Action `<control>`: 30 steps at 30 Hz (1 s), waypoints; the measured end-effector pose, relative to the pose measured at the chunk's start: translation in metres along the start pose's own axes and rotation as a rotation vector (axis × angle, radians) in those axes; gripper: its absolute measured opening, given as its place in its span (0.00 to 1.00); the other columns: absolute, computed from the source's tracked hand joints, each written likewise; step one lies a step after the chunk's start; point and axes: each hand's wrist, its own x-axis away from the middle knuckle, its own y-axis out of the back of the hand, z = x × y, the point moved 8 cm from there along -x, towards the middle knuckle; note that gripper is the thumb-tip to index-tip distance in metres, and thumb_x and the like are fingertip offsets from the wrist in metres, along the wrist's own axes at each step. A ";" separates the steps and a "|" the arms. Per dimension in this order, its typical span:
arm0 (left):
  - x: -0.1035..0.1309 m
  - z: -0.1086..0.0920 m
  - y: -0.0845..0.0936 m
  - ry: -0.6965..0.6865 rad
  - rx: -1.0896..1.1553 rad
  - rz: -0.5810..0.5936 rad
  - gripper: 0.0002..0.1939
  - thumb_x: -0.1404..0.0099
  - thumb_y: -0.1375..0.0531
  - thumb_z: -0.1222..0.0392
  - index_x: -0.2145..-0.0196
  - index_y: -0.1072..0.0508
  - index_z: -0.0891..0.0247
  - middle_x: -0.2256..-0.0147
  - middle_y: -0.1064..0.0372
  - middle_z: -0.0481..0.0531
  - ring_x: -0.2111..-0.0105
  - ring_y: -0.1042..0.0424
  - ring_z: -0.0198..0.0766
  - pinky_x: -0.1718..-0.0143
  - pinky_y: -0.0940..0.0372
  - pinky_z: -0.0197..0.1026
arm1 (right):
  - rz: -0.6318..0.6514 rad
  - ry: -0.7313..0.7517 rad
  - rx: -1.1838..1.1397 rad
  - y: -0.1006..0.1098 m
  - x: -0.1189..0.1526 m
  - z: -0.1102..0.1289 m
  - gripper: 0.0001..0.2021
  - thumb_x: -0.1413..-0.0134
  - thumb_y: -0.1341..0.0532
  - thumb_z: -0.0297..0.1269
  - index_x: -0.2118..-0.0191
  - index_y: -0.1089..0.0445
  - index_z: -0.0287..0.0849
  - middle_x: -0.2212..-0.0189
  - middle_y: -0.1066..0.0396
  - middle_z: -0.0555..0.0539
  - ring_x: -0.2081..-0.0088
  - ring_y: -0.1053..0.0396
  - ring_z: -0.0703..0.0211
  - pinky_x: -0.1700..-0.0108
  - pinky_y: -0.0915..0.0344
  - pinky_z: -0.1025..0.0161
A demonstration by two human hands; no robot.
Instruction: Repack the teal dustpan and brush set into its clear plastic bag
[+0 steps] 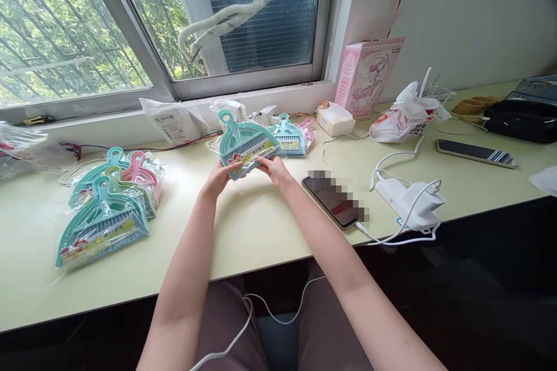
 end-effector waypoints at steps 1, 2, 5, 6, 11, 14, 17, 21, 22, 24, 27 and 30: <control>0.000 -0.001 0.004 -0.001 0.009 -0.019 0.28 0.51 0.27 0.61 0.52 0.27 0.67 0.56 0.23 0.61 0.66 0.22 0.44 0.70 0.25 0.41 | 0.029 -0.004 0.026 -0.004 0.001 0.001 0.07 0.51 0.32 0.26 0.65 0.27 0.40 0.70 0.21 0.50 0.63 0.22 0.60 0.48 0.24 0.57; 0.000 -0.003 0.009 -0.002 0.017 -0.036 0.27 0.51 0.28 0.61 0.54 0.26 0.68 0.57 0.23 0.61 0.67 0.22 0.44 0.71 0.25 0.40 | 0.055 -0.008 0.066 -0.008 0.002 0.001 0.05 0.49 0.33 0.29 0.65 0.27 0.40 0.71 0.22 0.50 0.64 0.22 0.59 0.50 0.23 0.56; -0.001 -0.008 0.028 -0.033 0.050 -0.098 0.26 0.51 0.29 0.64 0.53 0.27 0.67 0.59 0.23 0.59 0.68 0.22 0.43 0.73 0.26 0.39 | 0.053 0.054 0.274 -0.014 0.008 0.010 0.08 0.44 0.34 0.39 0.68 0.26 0.40 0.75 0.25 0.48 0.63 0.21 0.54 0.52 0.23 0.52; 0.000 -0.009 0.035 -0.052 0.067 -0.124 0.27 0.51 0.30 0.64 0.52 0.27 0.67 0.59 0.23 0.59 0.68 0.22 0.44 0.73 0.26 0.39 | 0.020 0.131 0.373 -0.013 0.012 0.018 0.09 0.43 0.35 0.41 0.68 0.25 0.40 0.74 0.24 0.46 0.61 0.21 0.51 0.51 0.23 0.50; 0.003 -0.004 0.071 -0.028 0.133 -0.220 0.20 0.49 0.33 0.68 0.56 0.26 0.68 0.60 0.23 0.58 0.67 0.21 0.43 0.73 0.26 0.35 | -0.079 0.727 0.997 -0.028 0.049 0.065 0.20 0.38 0.45 0.27 0.47 0.27 0.55 0.40 0.34 0.49 0.36 0.40 0.48 0.34 0.41 0.46; 0.005 0.002 0.077 0.021 0.133 -0.222 0.16 0.48 0.34 0.69 0.59 0.25 0.69 0.60 0.22 0.58 0.66 0.21 0.42 0.72 0.26 0.35 | -0.045 0.889 1.308 -0.040 0.059 0.068 0.26 0.38 0.47 0.21 0.43 0.29 0.59 0.36 0.39 0.51 0.34 0.46 0.47 0.35 0.44 0.44; 0.007 0.004 0.074 0.044 0.116 -0.212 0.17 0.47 0.35 0.70 0.57 0.25 0.68 0.60 0.22 0.57 0.66 0.21 0.42 0.70 0.24 0.37 | -0.025 0.936 1.434 -0.044 0.059 0.066 0.16 0.37 0.43 0.26 0.54 0.23 0.52 0.39 0.37 0.47 0.36 0.46 0.44 0.39 0.42 0.46; 0.009 0.004 0.070 0.081 0.085 -0.178 0.23 0.48 0.34 0.70 0.52 0.26 0.67 0.61 0.22 0.57 0.64 0.21 0.44 0.64 0.23 0.41 | -0.044 0.931 1.410 -0.040 0.054 0.068 0.08 0.38 0.39 0.34 0.64 0.21 0.49 0.45 0.32 0.45 0.40 0.42 0.45 0.43 0.42 0.49; 0.009 0.005 0.069 0.101 0.068 -0.151 0.24 0.48 0.33 0.69 0.51 0.27 0.66 0.61 0.23 0.58 0.64 0.21 0.45 0.64 0.23 0.42 | -0.056 0.918 1.376 -0.038 0.052 0.070 0.07 0.38 0.38 0.35 0.65 0.21 0.49 0.46 0.31 0.46 0.41 0.41 0.46 0.44 0.42 0.50; 0.009 0.011 0.067 0.160 0.023 -0.073 0.26 0.47 0.31 0.66 0.50 0.27 0.65 0.61 0.23 0.58 0.65 0.21 0.46 0.67 0.23 0.42 | -0.091 0.875 1.286 -0.032 0.047 0.072 0.07 0.38 0.38 0.37 0.66 0.22 0.49 0.49 0.30 0.46 0.43 0.38 0.48 0.45 0.41 0.51; 0.009 0.020 0.064 0.217 -0.014 0.010 0.27 0.48 0.29 0.64 0.49 0.27 0.63 0.63 0.24 0.58 0.68 0.21 0.44 0.70 0.24 0.40 | -0.124 0.796 1.149 -0.022 0.038 0.072 0.07 0.38 0.38 0.38 0.67 0.22 0.48 0.51 0.28 0.47 0.45 0.36 0.49 0.44 0.42 0.50; 0.007 0.026 0.062 0.236 -0.043 0.024 0.28 0.50 0.27 0.64 0.50 0.27 0.65 0.65 0.24 0.58 0.70 0.22 0.43 0.71 0.26 0.38 | -0.134 0.747 1.073 -0.015 0.031 0.068 0.07 0.40 0.37 0.40 0.66 0.23 0.47 0.52 0.27 0.46 0.43 0.36 0.48 0.42 0.43 0.49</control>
